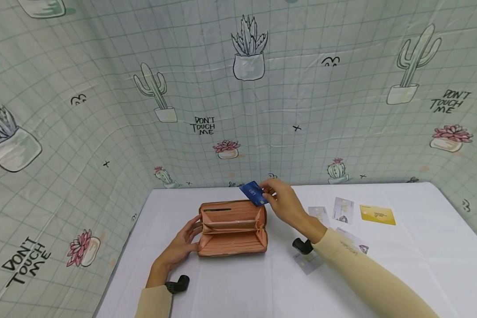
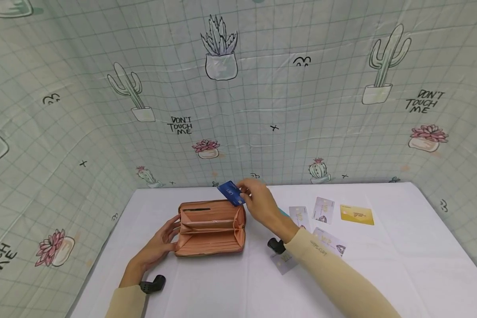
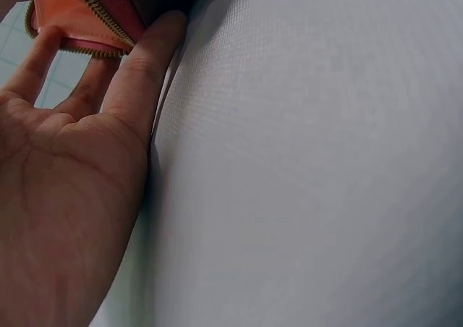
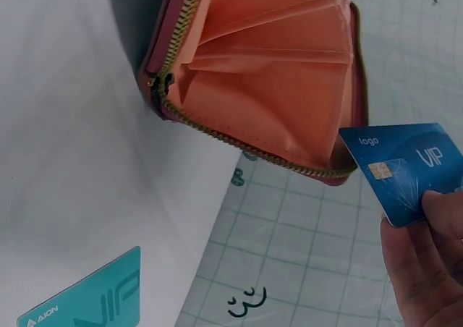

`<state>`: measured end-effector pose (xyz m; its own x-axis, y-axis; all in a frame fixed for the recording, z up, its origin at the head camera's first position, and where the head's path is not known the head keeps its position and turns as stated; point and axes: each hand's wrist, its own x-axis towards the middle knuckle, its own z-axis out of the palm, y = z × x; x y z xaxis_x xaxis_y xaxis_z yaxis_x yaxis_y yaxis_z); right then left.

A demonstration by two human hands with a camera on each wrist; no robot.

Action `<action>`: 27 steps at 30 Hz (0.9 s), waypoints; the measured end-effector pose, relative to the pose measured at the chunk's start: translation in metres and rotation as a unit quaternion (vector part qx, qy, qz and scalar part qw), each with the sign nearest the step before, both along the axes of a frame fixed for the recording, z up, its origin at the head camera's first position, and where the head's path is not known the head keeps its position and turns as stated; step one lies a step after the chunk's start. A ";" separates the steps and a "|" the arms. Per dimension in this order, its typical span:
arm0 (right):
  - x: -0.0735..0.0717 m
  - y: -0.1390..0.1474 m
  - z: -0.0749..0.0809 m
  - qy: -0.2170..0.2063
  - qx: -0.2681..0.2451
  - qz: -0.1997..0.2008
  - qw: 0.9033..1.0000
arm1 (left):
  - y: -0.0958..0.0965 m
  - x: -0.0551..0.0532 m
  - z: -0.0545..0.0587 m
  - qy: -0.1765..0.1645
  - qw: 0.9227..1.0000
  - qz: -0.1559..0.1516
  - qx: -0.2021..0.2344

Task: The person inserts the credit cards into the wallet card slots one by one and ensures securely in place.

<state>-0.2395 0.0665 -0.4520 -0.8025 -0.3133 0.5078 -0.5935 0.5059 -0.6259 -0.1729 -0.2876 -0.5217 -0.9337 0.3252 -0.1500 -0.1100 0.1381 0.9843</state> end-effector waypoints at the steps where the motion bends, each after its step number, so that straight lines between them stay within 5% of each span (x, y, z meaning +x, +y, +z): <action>1: -0.001 -0.001 -0.001 0.006 0.000 0.002 1.000 | 0.000 0.000 0.000 0.003 1.000 -0.001 -0.003; 11: -0.004 -0.008 -0.010 0.040 0.048 0.013 0.998 | 0.001 0.001 0.000 0.005 1.000 0.000 -0.008; 27: -0.013 -0.010 -0.003 0.055 0.140 0.047 0.987 | 0.000 0.001 -0.002 0.011 1.000 -0.003 -0.003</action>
<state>-0.2528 0.0560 -0.4550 -0.7079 -0.5241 0.4735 -0.7028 0.5900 -0.3975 -0.1721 -0.2878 -0.5238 -0.9349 0.3297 -0.1309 -0.0867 0.1454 0.9856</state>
